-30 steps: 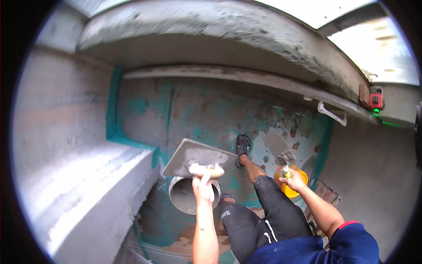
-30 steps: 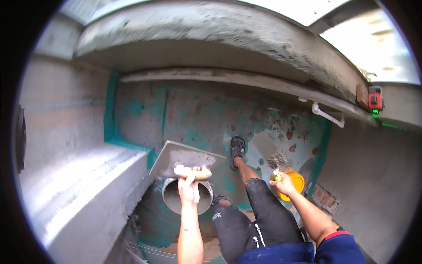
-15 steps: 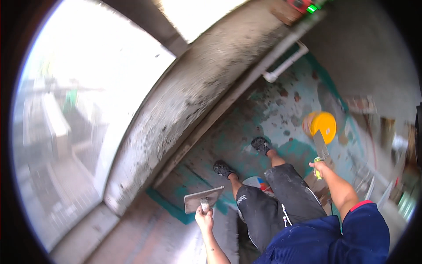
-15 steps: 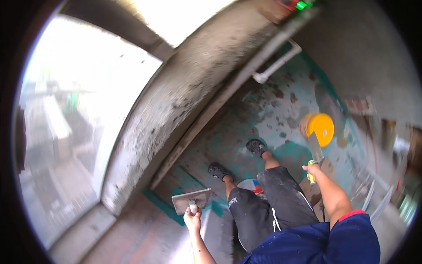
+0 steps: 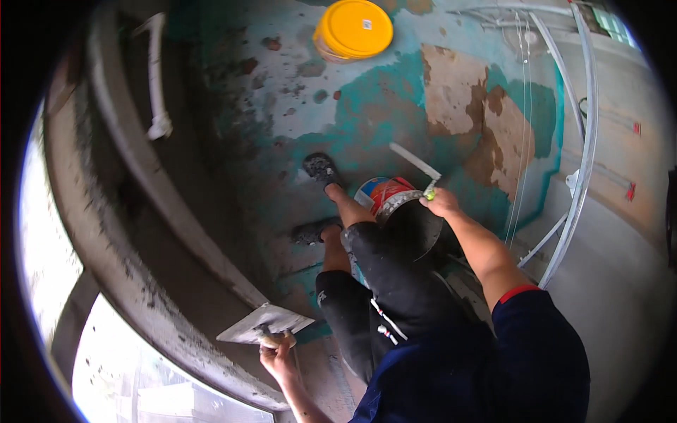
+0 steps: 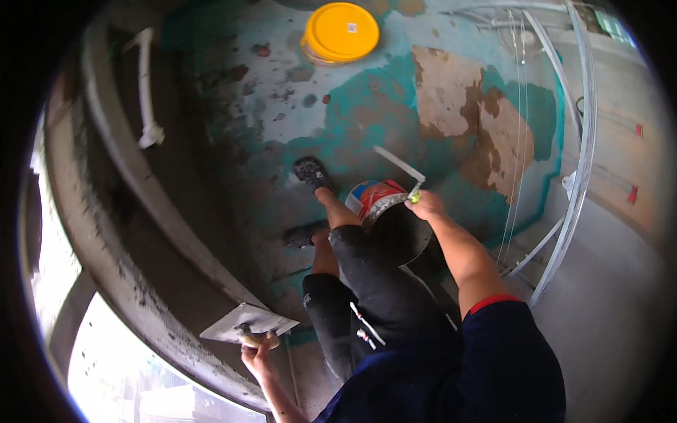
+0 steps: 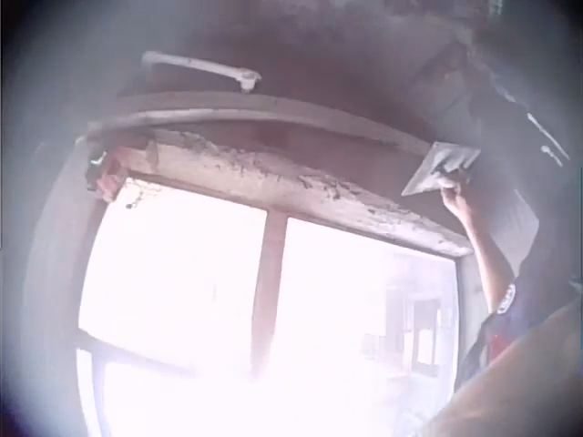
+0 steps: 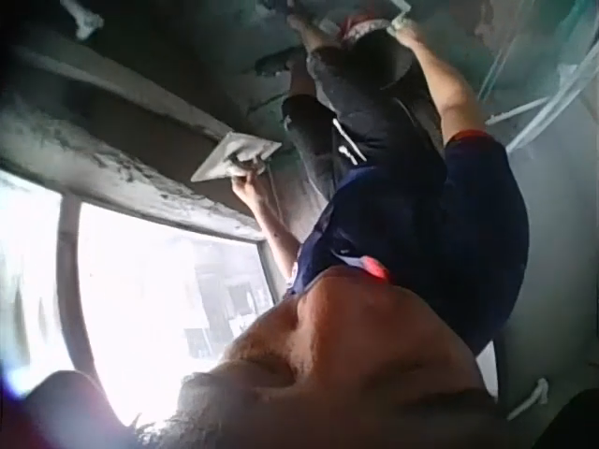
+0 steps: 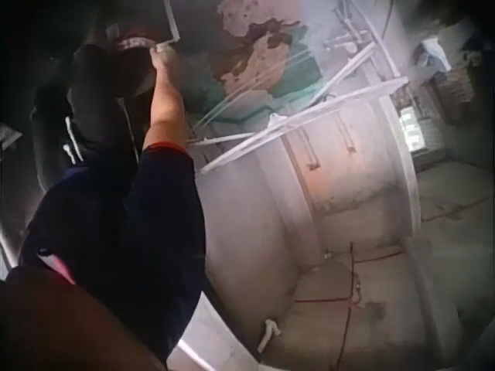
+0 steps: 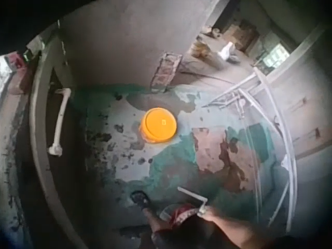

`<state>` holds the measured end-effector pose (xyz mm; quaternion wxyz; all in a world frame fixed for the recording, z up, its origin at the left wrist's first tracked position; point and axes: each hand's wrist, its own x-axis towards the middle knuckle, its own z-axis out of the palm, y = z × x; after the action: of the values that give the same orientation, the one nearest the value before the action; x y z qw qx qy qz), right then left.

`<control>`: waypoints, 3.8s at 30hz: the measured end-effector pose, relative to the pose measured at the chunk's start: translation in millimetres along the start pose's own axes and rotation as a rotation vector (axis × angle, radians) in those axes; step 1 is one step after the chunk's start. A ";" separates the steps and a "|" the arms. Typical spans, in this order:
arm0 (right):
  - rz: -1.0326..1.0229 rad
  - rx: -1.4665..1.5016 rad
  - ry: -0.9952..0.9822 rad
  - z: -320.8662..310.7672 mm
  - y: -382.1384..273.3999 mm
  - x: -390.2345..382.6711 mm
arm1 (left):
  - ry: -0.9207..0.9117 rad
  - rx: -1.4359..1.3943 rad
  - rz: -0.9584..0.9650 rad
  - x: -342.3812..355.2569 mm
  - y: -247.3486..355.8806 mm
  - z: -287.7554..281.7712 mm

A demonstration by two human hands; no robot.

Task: The person applies plaster to the edges of a concrete wall and window sill using a trowel and a hawk, smoothing the material along the corners and surfaces.

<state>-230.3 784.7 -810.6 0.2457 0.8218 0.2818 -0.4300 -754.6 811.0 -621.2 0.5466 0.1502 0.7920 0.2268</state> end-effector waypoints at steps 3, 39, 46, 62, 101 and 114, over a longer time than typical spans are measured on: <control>-0.114 -0.059 -0.066 27.7 9.3 41.1 | -0.059 0.202 0.050 24.4 13.0 15.4; 0.048 0.766 -0.230 -161.9 -20.0 283.4 | -0.318 0.568 0.009 314.7 15.2 230.4; -0.064 0.648 0.172 -241.6 0.4 288.5 | -0.320 0.151 -0.081 429.0 -43.1 395.9; 0.353 0.799 -0.119 -143.9 -34.3 71.6 | -0.271 -0.441 -0.124 340.2 -69.6 172.2; -1.519 0.645 0.108 121.4 -550.6 -53.3 | 0.166 -2.343 0.408 322.1 -380.3 -26.5; -1.416 0.867 -0.150 95.8 -529.9 -110.9 | 1.180 -0.185 0.235 186.2 -272.3 -47.5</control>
<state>-694.4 1076.7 -851.2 -0.4029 0.4411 0.5245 -0.6067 -862.8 660.2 -898.0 -0.0027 0.0374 0.9164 0.3984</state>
